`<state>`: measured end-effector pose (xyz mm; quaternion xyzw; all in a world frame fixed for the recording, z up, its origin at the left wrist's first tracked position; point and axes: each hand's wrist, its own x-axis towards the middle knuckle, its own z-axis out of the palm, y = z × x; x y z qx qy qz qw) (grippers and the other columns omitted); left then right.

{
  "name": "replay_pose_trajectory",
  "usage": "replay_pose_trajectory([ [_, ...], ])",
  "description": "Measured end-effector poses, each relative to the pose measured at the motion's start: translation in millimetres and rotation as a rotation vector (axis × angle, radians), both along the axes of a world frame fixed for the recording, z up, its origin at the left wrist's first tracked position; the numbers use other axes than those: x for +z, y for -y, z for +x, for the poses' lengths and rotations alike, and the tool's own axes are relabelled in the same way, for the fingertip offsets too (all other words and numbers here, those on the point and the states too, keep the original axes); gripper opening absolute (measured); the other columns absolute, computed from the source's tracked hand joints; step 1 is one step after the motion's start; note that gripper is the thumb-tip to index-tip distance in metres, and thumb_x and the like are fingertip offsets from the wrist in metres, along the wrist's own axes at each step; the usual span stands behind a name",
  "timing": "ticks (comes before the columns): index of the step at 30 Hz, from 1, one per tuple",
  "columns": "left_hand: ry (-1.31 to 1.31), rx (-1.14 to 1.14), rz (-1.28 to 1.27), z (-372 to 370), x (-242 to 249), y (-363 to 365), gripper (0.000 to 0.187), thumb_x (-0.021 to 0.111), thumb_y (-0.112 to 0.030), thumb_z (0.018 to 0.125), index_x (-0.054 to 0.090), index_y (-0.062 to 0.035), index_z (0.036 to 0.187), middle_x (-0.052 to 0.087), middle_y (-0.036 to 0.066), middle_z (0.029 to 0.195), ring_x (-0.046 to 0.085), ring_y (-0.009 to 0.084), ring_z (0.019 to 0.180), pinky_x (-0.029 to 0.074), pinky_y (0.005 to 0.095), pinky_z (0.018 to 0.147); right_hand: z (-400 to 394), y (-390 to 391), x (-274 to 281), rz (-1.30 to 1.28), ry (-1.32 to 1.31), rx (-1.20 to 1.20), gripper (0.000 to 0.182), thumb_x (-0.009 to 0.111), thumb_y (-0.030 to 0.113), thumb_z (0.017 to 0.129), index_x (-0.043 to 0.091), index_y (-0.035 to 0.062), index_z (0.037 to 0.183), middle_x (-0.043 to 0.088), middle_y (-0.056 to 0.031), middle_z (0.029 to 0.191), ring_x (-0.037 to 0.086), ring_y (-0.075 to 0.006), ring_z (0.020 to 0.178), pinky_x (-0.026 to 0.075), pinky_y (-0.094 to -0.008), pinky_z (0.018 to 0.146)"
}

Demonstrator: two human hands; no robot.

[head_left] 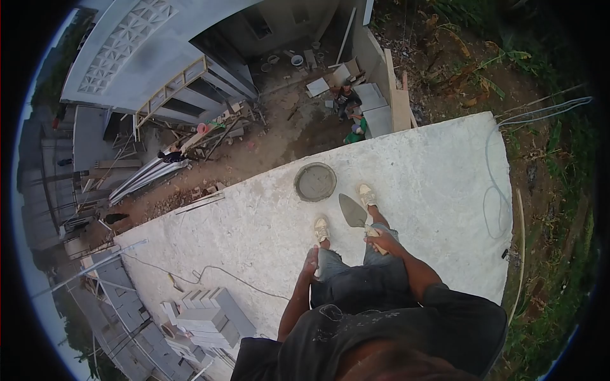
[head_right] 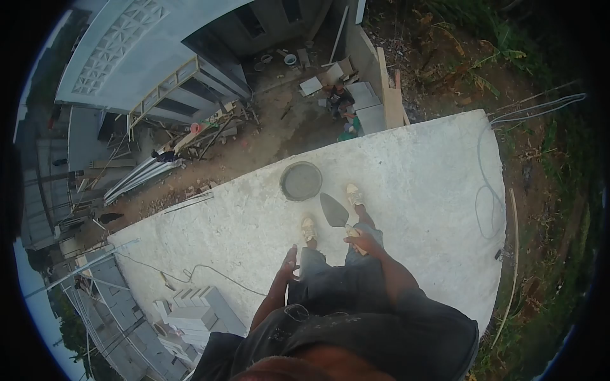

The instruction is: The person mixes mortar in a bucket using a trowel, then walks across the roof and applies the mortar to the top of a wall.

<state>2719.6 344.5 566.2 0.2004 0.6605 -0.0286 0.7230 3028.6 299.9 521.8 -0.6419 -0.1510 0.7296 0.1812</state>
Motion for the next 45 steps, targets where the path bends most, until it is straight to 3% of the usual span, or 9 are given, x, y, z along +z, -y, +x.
replay_pose_trajectory([
  [4,0.069,0.286,0.265,11,31,-67,0.084,0.052,-0.064,0.088,0.02,-0.0199,0.152,0.033,0.015,0.149,0.042,0.0407,0.129,0.042,0.0574,0.093,12,-28,20,0.105,0.123,0.186,0.038,0.078,0.025,0.078,0.063,0.0033,0.106,0.062,-0.0013,0.076,0.056,-0.0087,0.059,0.048,-0.0245,0.052],
  [15,0.064,-0.054,0.334,-22,33,-36,0.082,0.058,-0.053,0.089,0.018,-0.0176,0.152,0.039,0.019,0.146,0.048,0.0372,0.123,0.042,0.0577,0.094,12,-19,37,0.141,0.201,0.095,0.035,0.077,0.025,0.077,0.064,0.0049,0.103,0.062,-0.0008,0.077,0.056,-0.009,0.062,0.044,-0.0262,0.056],
  [17,-0.089,-0.059,0.327,-53,11,5,0.083,0.063,-0.053,0.088,0.028,-0.0085,0.149,0.061,0.009,0.101,0.054,0.017,0.082,0.046,0.0342,0.057,-8,-1,38,0.126,0.116,-0.049,0.034,0.077,0.025,0.078,0.062,0.0049,0.1,0.062,-0.0002,0.076,0.056,-0.0093,0.063,0.044,-0.026,0.057],
  [21,-0.087,-0.02,0.269,-168,-71,104,0.083,0.069,-0.049,0.085,0.029,-0.0139,0.149,0.059,0.007,0.087,0.053,0.0183,0.074,0.048,0.0436,0.062,-37,27,13,0.138,0.134,-0.072,0.033,0.077,0.025,0.079,0.062,0.0049,0.1,0.062,0.0,0.076,0.056,-0.0092,0.064,0.044,-0.0254,0.058],
  [25,-0.316,0.01,0.041,-226,-53,118,0.076,0.068,-0.045,0.088,0.029,-0.0218,0.149,0.063,0.01,0.102,0.057,0.0249,0.081,0.042,0.0669,0.081,-31,21,40,0.167,0.105,-0.007,0.032,0.077,0.022,0.079,0.062,0.0039,0.101,0.061,-0.0004,0.076,0.055,-0.0086,0.066,0.043,-0.0254,0.06],
  [33,-0.119,0.346,0.351,-173,-3,25,0.084,0.062,-0.055,0.087,0.021,-0.0184,0.15,0.036,0.019,0.147,0.047,0.0423,0.123,0.043,0.0633,0.088,-15,-12,35,0.243,0.115,0.141,0.051,0.079,0.025,0.076,0.06,-0.0025,0.115,0.063,-0.0035,0.079,0.058,-0.0108,0.069,0.046,-0.0277,0.062],
  [37,-0.017,0.075,0.322,-83,1,-16,0.074,0.059,-0.051,0.091,0.025,-0.019,0.149,0.047,0.015,0.139,0.053,0.0383,0.118,0.047,0.0584,0.084,-15,8,31,0.21,0.297,0.194,0.062,0.078,0.035,0.076,0.058,0.0001,0.124,0.067,-0.0068,0.094,0.062,-0.0152,0.079,0.049,-0.0309,0.071],
  [40,0.143,-0.57,0.37,-43,28,-46,0.075,0.062,-0.049,0.09,0.029,-0.0167,0.148,0.049,0.015,0.136,0.054,0.0332,0.116,0.047,0.0549,0.086,-29,44,44,0.334,0.46,0.116,0.066,0.075,0.051,0.071,0.063,0.0068,0.118,0.067,-0.0088,0.095,0.063,-0.0209,0.091,0.048,-0.0343,0.079],
  [45,-0.015,-0.889,0.453,-73,23,-90,0.072,0.062,-0.046,0.09,0.031,-0.0156,0.148,0.054,0.013,0.126,0.057,0.0319,0.106,0.047,0.0542,0.08,-46,132,51,0.281,0.272,-0.266,0.059,0.078,0.046,0.071,0.063,0.0099,0.115,0.066,-0.0055,0.081,0.064,-0.0158,0.073,0.049,-0.0316,0.066],
])
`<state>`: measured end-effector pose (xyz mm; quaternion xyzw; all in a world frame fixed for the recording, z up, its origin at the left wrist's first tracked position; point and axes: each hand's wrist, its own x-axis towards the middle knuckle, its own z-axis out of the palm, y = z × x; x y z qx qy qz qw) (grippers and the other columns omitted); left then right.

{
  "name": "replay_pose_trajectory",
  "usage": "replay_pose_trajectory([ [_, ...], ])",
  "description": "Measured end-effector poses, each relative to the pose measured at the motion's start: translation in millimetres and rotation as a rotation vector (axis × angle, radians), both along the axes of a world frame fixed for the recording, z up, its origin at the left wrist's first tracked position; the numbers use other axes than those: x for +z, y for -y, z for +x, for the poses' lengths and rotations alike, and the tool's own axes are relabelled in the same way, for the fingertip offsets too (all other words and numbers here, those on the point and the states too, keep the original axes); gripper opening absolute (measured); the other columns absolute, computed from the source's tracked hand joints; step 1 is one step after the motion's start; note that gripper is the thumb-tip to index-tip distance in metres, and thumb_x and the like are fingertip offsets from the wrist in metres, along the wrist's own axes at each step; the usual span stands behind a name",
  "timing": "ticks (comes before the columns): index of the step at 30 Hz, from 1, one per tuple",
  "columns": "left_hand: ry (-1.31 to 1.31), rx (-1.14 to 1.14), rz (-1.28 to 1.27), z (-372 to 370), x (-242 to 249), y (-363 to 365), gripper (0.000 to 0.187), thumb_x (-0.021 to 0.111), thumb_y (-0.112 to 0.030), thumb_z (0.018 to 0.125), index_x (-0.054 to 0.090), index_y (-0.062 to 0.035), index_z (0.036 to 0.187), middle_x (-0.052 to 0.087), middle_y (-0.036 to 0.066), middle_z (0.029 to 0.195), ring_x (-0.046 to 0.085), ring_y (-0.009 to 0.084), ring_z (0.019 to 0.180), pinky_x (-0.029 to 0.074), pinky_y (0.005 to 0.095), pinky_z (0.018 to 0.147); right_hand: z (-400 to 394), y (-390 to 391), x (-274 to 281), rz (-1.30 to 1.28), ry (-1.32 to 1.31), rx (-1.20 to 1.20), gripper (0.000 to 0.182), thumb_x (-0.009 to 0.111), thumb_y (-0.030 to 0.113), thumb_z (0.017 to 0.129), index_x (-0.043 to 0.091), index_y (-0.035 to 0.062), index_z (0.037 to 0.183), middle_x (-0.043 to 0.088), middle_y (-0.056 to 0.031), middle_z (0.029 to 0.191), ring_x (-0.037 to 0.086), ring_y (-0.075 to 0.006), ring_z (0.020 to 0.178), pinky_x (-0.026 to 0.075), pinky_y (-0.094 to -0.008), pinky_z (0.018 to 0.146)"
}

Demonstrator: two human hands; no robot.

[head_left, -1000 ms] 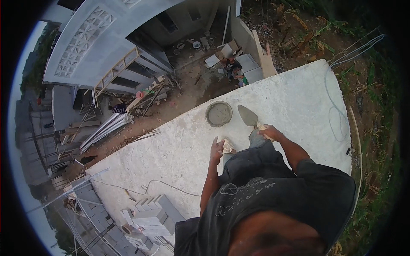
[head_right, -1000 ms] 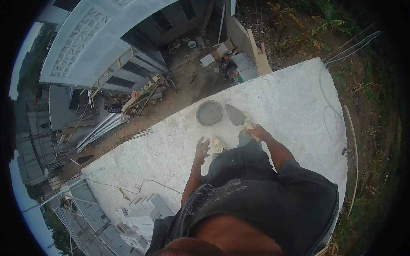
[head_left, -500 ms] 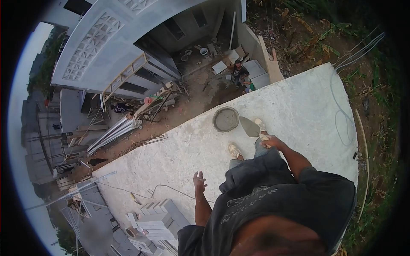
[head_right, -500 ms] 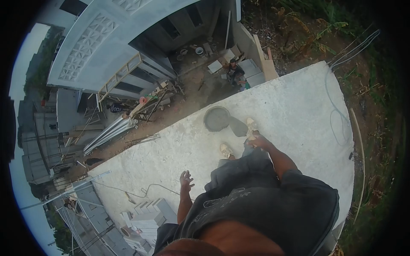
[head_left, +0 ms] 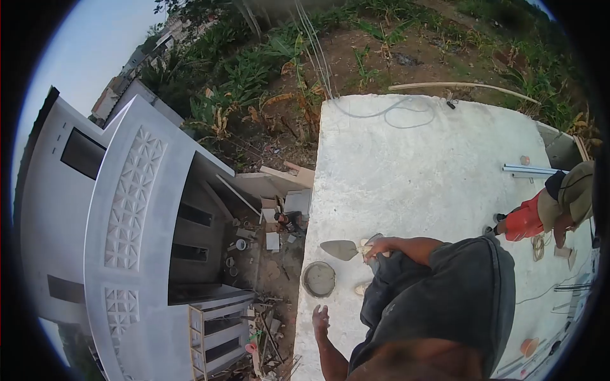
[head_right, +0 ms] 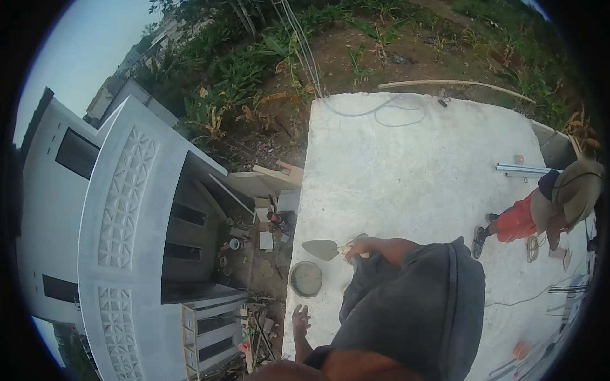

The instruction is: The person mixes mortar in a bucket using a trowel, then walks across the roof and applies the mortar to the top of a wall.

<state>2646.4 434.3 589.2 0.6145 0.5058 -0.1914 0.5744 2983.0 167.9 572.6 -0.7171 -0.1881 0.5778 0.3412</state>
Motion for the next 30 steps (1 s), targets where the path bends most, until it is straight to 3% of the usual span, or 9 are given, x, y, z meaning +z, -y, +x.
replay_pose_trajectory([
  [2,-0.07,0.14,0.104,-31,-5,-9,0.063,0.064,-0.038,0.091,0.038,-0.0125,0.143,0.06,0.01,0.105,0.057,0.0224,0.079,0.048,0.043,0.055,-4,27,14,-0.06,-0.021,-0.157,0.059,0.079,0.044,0.07,0.063,0.0084,0.114,0.066,-0.0058,0.085,0.064,-0.0156,0.076,0.049,-0.0316,0.067],
  [7,0.073,0.472,-0.066,-84,2,30,0.068,0.055,-0.042,0.095,0.026,-0.0107,0.148,0.039,0.02,0.143,0.048,0.045,0.118,0.046,0.0641,0.08,-23,109,-7,-0.015,-0.087,-0.445,0.044,0.079,0.041,0.071,0.067,0.0082,0.098,0.065,-0.0023,0.083,0.06,-0.015,0.076,0.046,-0.033,0.066],
  [8,0.05,0.472,-0.112,-86,-5,44,0.068,0.054,-0.041,0.095,0.025,-0.0105,0.149,0.038,0.02,0.144,0.047,0.0439,0.121,0.045,0.0619,0.084,-24,126,-10,-0.013,-0.056,-0.43,0.045,0.079,0.041,0.071,0.067,0.0077,0.098,0.065,-0.0027,0.083,0.06,-0.0152,0.076,0.046,-0.0334,0.067],
  [11,-0.179,0.277,-0.338,-113,-85,78,0.068,0.05,-0.04,0.097,0.022,-0.0098,0.151,0.035,0.021,0.147,0.043,0.0407,0.128,0.044,0.0554,0.096,-37,195,-2,0.054,-0.018,-0.452,0.047,0.079,0.041,0.07,0.065,0.0049,0.097,0.064,-0.0037,0.079,0.06,-0.0155,0.075,0.046,-0.0343,0.066],
  [17,-0.142,-0.323,-0.315,-63,-101,196,0.077,0.056,-0.043,0.092,0.021,-0.0076,0.151,0.041,0.023,0.142,0.047,0.0399,0.125,0.045,0.0492,0.096,-66,321,-9,-0.136,0.01,-0.736,0.048,0.077,0.037,0.07,0.066,0.0022,0.101,0.067,-0.0104,0.083,0.063,-0.0193,0.072,0.05,-0.0331,0.067],
  [22,-0.006,-0.391,-0.234,-20,-109,244,0.085,0.062,-0.045,0.088,0.02,-0.0058,0.151,0.045,0.024,0.138,0.05,0.0394,0.123,0.046,0.0441,0.096,-83,392,-50,-0.284,-0.153,-0.83,0.032,0.074,0.026,0.075,0.064,-0.0014,0.088,0.064,-0.0098,0.074,0.062,-0.0184,0.059,0.049,-0.0347,0.052],
  [27,0.164,-0.344,-0.034,-42,-165,243,0.093,0.067,-0.048,0.084,0.019,-0.004,0.151,0.05,0.026,0.134,0.053,0.0388,0.12,0.047,0.039,0.096,-75,394,-44,-0.449,-0.191,-0.759,0.023,0.072,0.021,0.078,0.061,0.0012,0.078,0.059,-0.0069,0.064,0.056,-0.0167,0.049,0.044,-0.0332,0.043],
  [29,0.249,-0.587,0.232,-42,-163,234,0.095,0.066,-0.052,0.084,0.015,-0.009,0.152,0.054,0.022,0.131,0.056,0.0387,0.114,0.049,0.0383,0.093,-79,384,-43,-0.423,-0.154,-0.772,0.022,0.074,0.018,0.078,0.057,0.0051,0.079,0.055,-0.0034,0.061,0.052,-0.0143,0.045,0.038,-0.0305,0.036],
  [30,0.201,-0.412,0.17,-22,-132,235,0.093,0.065,-0.052,0.084,0.017,-0.0103,0.152,0.055,0.02,0.13,0.057,0.0369,0.111,0.049,0.0398,0.091,-80,372,-41,-0.409,-0.108,-0.755,0.022,0.074,0.017,0.078,0.056,0.005,0.08,0.055,-0.0036,0.061,0.052,-0.0143,0.045,0.038,-0.0307,0.036],
])
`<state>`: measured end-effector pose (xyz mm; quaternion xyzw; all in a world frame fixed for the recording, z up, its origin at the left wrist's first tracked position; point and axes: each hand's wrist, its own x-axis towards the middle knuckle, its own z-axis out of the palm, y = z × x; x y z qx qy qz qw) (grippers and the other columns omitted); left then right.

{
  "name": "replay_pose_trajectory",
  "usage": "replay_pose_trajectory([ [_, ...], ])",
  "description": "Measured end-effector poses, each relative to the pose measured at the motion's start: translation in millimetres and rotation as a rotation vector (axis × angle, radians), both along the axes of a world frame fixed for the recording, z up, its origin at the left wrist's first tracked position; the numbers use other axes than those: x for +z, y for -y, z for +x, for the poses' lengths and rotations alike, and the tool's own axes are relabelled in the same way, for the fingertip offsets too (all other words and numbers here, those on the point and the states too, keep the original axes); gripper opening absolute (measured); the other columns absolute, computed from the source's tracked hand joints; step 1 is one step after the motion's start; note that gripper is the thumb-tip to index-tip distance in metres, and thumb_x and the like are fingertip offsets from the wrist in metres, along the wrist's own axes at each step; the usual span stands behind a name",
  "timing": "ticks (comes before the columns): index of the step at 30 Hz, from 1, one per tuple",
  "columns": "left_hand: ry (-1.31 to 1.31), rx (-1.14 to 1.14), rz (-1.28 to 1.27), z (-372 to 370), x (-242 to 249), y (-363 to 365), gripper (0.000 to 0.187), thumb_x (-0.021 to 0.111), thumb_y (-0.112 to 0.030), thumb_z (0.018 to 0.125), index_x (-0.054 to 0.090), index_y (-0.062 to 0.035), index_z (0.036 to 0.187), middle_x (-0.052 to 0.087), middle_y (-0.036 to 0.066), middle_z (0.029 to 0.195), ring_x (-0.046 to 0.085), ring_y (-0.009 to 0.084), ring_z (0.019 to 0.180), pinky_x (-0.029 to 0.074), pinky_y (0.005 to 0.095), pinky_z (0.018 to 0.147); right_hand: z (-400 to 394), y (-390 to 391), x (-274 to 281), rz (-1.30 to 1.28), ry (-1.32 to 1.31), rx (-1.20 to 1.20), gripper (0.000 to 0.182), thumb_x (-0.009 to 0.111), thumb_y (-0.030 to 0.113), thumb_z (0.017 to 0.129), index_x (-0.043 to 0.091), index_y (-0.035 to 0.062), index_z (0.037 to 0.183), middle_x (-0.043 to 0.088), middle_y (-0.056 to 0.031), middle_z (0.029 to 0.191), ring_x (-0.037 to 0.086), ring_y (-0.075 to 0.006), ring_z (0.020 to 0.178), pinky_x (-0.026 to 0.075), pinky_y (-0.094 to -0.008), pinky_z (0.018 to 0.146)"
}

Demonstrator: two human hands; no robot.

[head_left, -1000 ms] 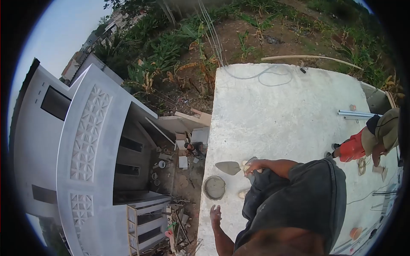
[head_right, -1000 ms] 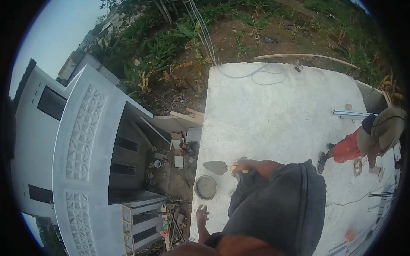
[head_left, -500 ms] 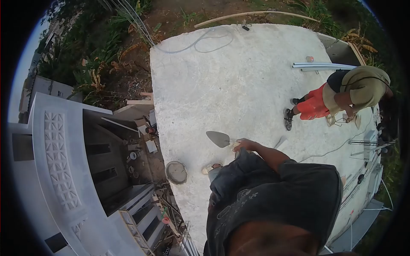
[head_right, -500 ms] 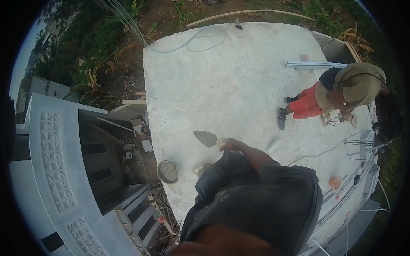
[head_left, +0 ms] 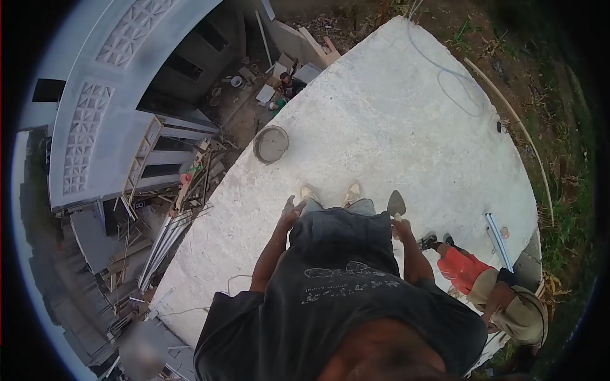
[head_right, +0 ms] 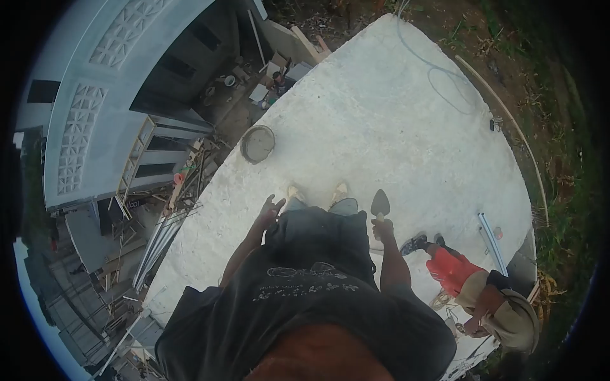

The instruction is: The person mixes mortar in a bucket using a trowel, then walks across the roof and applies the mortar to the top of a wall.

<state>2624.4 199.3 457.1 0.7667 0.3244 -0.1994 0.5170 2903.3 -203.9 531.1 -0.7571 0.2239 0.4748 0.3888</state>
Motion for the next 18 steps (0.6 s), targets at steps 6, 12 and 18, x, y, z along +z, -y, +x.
replay_pose_trajectory([
  [6,-0.047,0.871,-0.351,30,125,-11,0.084,0.065,-0.051,0.085,0.026,-0.0142,0.15,0.061,0.011,0.123,0.062,0.0277,0.098,0.053,0.0476,0.077,14,-90,11,0.125,0.121,0.207,0.032,0.073,0.017,0.079,0.054,0.0049,0.102,0.055,-0.0045,0.066,0.053,-0.0129,0.046,0.039,-0.0297,0.035],
  [12,-0.288,0.993,-0.257,-54,115,-14,0.08,0.065,-0.048,0.086,0.029,-0.0113,0.148,0.066,0.011,0.116,0.063,0.0286,0.093,0.056,0.0456,0.068,24,-200,20,0.155,0.151,0.459,0.058,0.074,0.025,0.081,0.047,0.0021,0.127,0.06,-0.0063,0.082,0.058,-0.0137,0.063,0.05,-0.029,0.052],
  [18,-0.177,0.556,-0.343,-183,24,92,0.073,0.066,-0.033,0.081,0.038,-0.0168,0.146,0.042,0.014,0.146,0.038,0.0447,0.131,0.035,0.0404,0.111,5,-269,14,0.177,0.104,0.547,0.059,0.073,0.025,0.082,0.044,0.0041,0.129,0.059,-0.0053,0.08,0.055,-0.0118,0.055,0.048,-0.0276,0.046],
])
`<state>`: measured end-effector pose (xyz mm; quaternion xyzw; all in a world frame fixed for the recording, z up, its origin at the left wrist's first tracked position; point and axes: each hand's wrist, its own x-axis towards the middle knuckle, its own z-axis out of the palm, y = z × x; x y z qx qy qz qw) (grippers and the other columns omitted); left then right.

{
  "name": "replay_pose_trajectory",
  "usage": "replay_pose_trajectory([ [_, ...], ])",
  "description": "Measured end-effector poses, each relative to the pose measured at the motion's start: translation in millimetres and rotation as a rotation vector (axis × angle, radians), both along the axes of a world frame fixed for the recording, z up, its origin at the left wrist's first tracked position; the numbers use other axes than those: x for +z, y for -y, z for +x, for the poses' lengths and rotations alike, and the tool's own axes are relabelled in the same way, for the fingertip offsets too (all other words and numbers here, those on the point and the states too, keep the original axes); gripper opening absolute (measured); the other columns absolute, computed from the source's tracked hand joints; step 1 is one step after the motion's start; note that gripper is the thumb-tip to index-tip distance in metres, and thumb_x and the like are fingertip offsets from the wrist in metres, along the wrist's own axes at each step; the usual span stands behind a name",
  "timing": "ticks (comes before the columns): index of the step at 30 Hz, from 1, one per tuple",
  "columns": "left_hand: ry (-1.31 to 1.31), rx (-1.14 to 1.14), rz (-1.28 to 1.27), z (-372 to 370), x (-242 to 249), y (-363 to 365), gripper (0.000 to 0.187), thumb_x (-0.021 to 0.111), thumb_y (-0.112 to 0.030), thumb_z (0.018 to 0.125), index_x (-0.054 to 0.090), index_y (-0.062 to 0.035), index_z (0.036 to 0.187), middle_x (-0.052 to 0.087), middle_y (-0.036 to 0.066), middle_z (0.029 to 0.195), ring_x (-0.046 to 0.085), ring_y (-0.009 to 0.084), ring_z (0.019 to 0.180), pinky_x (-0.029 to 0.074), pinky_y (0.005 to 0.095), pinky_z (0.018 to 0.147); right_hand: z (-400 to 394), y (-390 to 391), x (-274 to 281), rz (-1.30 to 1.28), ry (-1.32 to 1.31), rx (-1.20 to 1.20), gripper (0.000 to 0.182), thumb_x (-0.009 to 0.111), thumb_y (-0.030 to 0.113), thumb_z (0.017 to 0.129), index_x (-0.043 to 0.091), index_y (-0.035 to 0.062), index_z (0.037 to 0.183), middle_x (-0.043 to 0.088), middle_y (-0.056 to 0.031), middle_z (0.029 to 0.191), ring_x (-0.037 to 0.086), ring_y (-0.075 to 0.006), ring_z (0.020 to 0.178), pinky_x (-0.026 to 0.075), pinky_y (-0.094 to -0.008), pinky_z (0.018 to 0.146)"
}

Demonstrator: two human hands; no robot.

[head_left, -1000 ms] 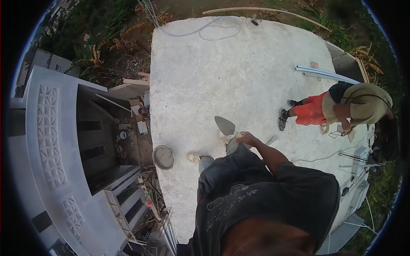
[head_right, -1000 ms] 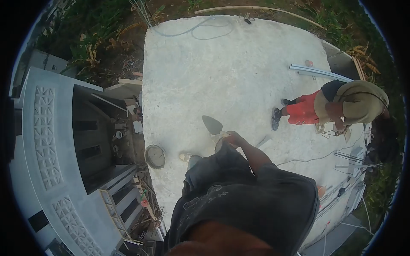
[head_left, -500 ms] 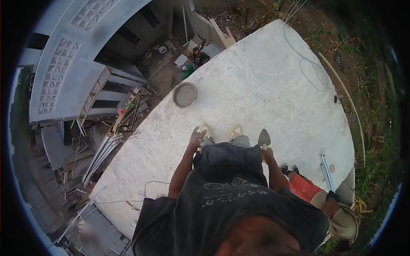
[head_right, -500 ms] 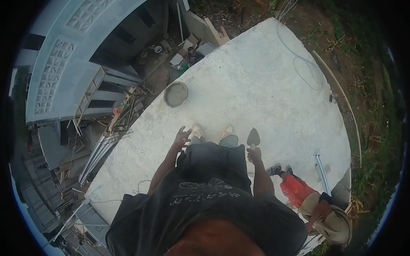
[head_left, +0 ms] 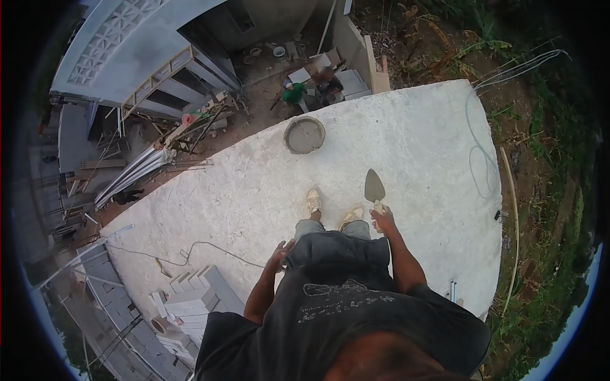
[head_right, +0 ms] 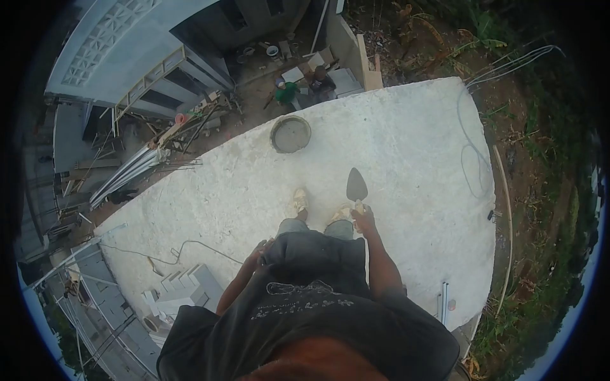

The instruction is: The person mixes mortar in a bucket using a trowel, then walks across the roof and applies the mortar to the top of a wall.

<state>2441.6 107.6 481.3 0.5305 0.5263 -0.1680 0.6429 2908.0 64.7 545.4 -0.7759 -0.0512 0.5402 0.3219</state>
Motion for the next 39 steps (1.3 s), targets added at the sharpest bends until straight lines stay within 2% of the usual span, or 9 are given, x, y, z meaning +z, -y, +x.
replay_pose_trajectory([
  [1,-0.048,0.115,-0.114,-2,-2,15,0.074,0.066,-0.034,0.081,0.037,-0.0164,0.146,0.042,0.014,0.146,0.038,0.0446,0.131,0.035,0.0405,0.111,-7,-4,-1,-0.004,-0.005,0.001,0.058,0.073,0.024,0.082,0.045,0.0033,0.128,0.06,-0.0056,0.079,0.055,-0.012,0.054,0.048,-0.0279,0.047],
  [5,-0.085,0.256,-0.262,14,-15,33,0.075,0.065,-0.038,0.081,0.037,-0.0148,0.147,0.041,0.016,0.146,0.038,0.0442,0.132,0.035,0.0406,0.11,-28,-11,-4,-0.01,-0.022,0.055,0.057,0.074,0.023,0.081,0.047,-0.0001,0.126,0.062,-0.0075,0.079,0.057,-0.0126,0.055,0.049,-0.0285,0.048],
  [14,-0.074,0.294,-0.275,28,-38,2,0.079,0.063,-0.047,0.082,0.035,-0.0114,0.147,0.04,0.02,0.145,0.039,0.0433,0.132,0.036,0.0409,0.109,-49,-34,0,-0.062,0.043,0.162,0.062,0.074,0.024,0.08,0.046,-0.0039,0.129,0.064,-0.0112,0.084,0.059,-0.0146,0.056,0.05,-0.0302,0.051],
  [23,-0.1,0.409,-0.218,4,-60,12,0.085,0.061,-0.056,0.082,0.033,-0.0079,0.147,0.039,0.025,0.145,0.039,0.0423,0.133,0.037,0.0411,0.108,-43,-80,-7,-0.027,0.188,0.34,0.066,0.075,0.032,0.076,0.05,0.0008,0.128,0.065,-0.0155,0.093,0.065,-0.0201,0.064,0.052,-0.0347,0.056],
  [26,-0.094,0.446,-0.207,-2,-74,17,0.088,0.06,-0.059,0.083,0.032,-0.0067,0.147,0.038,0.026,0.145,0.039,0.042,0.133,0.037,0.0412,0.107,-39,-90,-30,0.015,0.274,0.421,0.068,0.075,0.035,0.075,0.048,0.0027,0.129,0.065,-0.0179,0.101,0.067,-0.0249,0.078,0.054,-0.0374,0.067],
  [29,-0.089,0.469,-0.204,-12,-93,31,0.09,0.059,-0.062,0.083,0.032,-0.0055,0.147,0.038,0.027,0.145,0.039,0.0417,0.133,0.038,0.0413,0.107,-42,-104,-3,-0.081,0.136,0.372,0.071,0.075,0.037,0.075,0.047,0.0034,0.13,0.064,-0.0199,0.11,0.066,-0.0301,0.096,0.052,-0.0401,0.08],
  [33,-0.004,0.491,-0.192,-26,-127,44,0.094,0.058,-0.066,0.083,0.031,-0.004,0.147,0.037,0.029,0.145,0.04,0.0413,0.133,0.038,0.0414,0.106,-46,-92,-27,-0.06,0.256,0.462,0.072,0.075,0.04,0.074,0.047,0.0049,0.131,0.063,-0.0209,0.114,0.065,-0.033,0.1,0.051,-0.0417,0.084],
  [34,0.044,0.35,-0.108,-29,-129,47,0.095,0.058,-0.067,0.083,0.031,-0.0021,0.147,0.04,0.029,0.143,0.041,0.0404,0.133,0.038,0.0414,0.106,-48,-90,-28,-0.063,0.269,0.487,0.073,0.075,0.04,0.074,0.046,0.0053,0.131,0.063,-0.0209,0.113,0.065,-0.0331,0.099,0.051,-0.0415,0.083],
  [39,-0.186,0.506,-0.2,2,-48,11,0.098,0.056,-0.069,0.083,0.031,0.0021,0.145,0.044,0.029,0.14,0.045,0.0385,0.13,0.04,0.0403,0.105,-62,-94,5,-0.145,0.117,0.503,0.075,0.075,0.041,0.073,0.046,0.0073,0.133,0.063,-0.0217,0.113,0.064,-0.0346,0.103,0.05,-0.0414,0.087],
])
